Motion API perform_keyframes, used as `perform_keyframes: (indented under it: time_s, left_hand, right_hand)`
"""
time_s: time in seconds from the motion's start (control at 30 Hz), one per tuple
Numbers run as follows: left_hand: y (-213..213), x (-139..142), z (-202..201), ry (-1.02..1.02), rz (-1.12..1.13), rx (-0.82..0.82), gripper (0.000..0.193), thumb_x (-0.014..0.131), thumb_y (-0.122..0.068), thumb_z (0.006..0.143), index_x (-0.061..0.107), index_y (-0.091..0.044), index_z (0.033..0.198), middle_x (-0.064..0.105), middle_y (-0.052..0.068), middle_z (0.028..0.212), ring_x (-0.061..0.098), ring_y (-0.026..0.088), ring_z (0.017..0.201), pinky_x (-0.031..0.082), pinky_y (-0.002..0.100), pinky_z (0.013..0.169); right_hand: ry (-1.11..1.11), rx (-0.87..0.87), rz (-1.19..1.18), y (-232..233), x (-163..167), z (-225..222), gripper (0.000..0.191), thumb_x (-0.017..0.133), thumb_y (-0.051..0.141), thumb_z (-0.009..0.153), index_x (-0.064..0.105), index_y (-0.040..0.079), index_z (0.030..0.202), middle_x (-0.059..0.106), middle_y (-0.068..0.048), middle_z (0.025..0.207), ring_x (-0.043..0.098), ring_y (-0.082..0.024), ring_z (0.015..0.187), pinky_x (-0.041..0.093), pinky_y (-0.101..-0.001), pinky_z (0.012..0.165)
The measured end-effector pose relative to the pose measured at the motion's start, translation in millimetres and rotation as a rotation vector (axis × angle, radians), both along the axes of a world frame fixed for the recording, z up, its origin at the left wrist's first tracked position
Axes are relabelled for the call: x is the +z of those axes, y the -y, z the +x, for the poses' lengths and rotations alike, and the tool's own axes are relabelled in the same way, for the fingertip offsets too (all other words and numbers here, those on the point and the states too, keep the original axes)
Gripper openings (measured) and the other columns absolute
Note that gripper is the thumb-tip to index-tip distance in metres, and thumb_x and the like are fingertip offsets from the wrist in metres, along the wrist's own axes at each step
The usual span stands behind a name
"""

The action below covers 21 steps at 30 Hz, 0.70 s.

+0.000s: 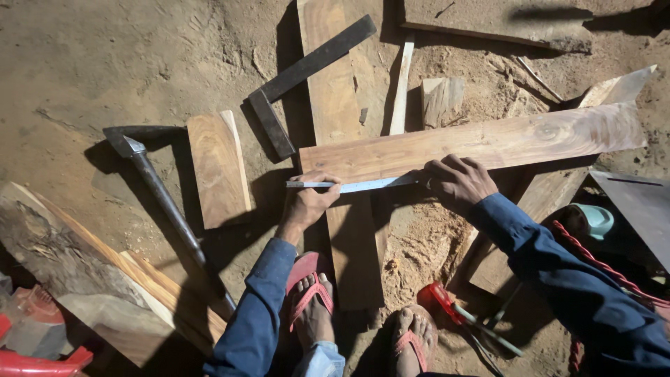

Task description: The person kneels on the ground and uses an electric router to cut a groove along a wooden plank, steadying the wood with one hand. They then use a try square, tape measure and pencil to measure and mark lines on the plank and on a second board, repositioning the boards on the ground as they work.

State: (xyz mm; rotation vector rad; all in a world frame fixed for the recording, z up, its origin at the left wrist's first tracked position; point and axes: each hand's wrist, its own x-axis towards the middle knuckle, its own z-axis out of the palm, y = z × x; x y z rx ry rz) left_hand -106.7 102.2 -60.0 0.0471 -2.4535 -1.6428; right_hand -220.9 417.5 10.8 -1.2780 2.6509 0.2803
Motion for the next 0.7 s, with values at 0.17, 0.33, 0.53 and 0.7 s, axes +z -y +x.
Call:
perform_keyframes:
  time_s: [0.17,0.33,0.53,0.7]
  left_hand:
    - [-1.5,1.8,-0.2,0.017,-0.030,0.031,0.013,0.074,-0.016,0.083,0.075,-0.006,0.091,0.076,0.009,0.088,0.075,0.023,0.082,0.058,0.034,0.075]
    - [-1.2,0.1,-0.3,0.025,-0.034,0.030,0.013,0.073,-0.016,0.083,0.075,-0.006,0.091,0.076,0.010,0.087,0.075,0.024,0.082,0.058,0.034,0.075]
    - [-2.1,-3.6,-0.5,0.040,-0.002,0.034,0.014,0.073,-0.017,0.084,0.074,-0.006,0.092,0.075,0.010,0.088,0.074,0.023,0.083,0.058,0.034,0.076]
    - [0.5,-6.2,-1.4,0.057,0.049,0.022,0.014,0.072,-0.017,0.084,0.075,-0.006,0.091,0.076,0.010,0.089,0.075,0.021,0.082,0.058,0.033,0.075]
  right_hand:
    - [-0.042,0.053,-0.093,-2.8,-3.1,-1.8,0.037,0.056,0.036,0.091,0.064,0.041,0.127,0.043,-0.002,0.158,0.040,-0.032,0.143,0.035,-0.0505,0.114]
    - [-0.033,0.040,-0.018,-6.1,-5.9,-1.9,0.038,0.055,0.037,0.090,0.063,0.042,0.127,0.040,-0.001,0.161,0.037,-0.031,0.147,0.033,-0.0494,0.117]
    - [-0.049,0.078,-0.124,-6.6,-5.4,-1.3,0.037,0.057,0.035,0.088,0.066,0.038,0.125,0.045,-0.005,0.157,0.042,-0.035,0.143,0.037,-0.0523,0.113]
    - [0.016,0.009,-0.029,-3.6,-3.6,-1.1,0.030,0.059,0.036,0.088,0.069,0.038,0.116,0.047,0.000,0.155,0.043,-0.032,0.143,0.039,-0.0511,0.113]
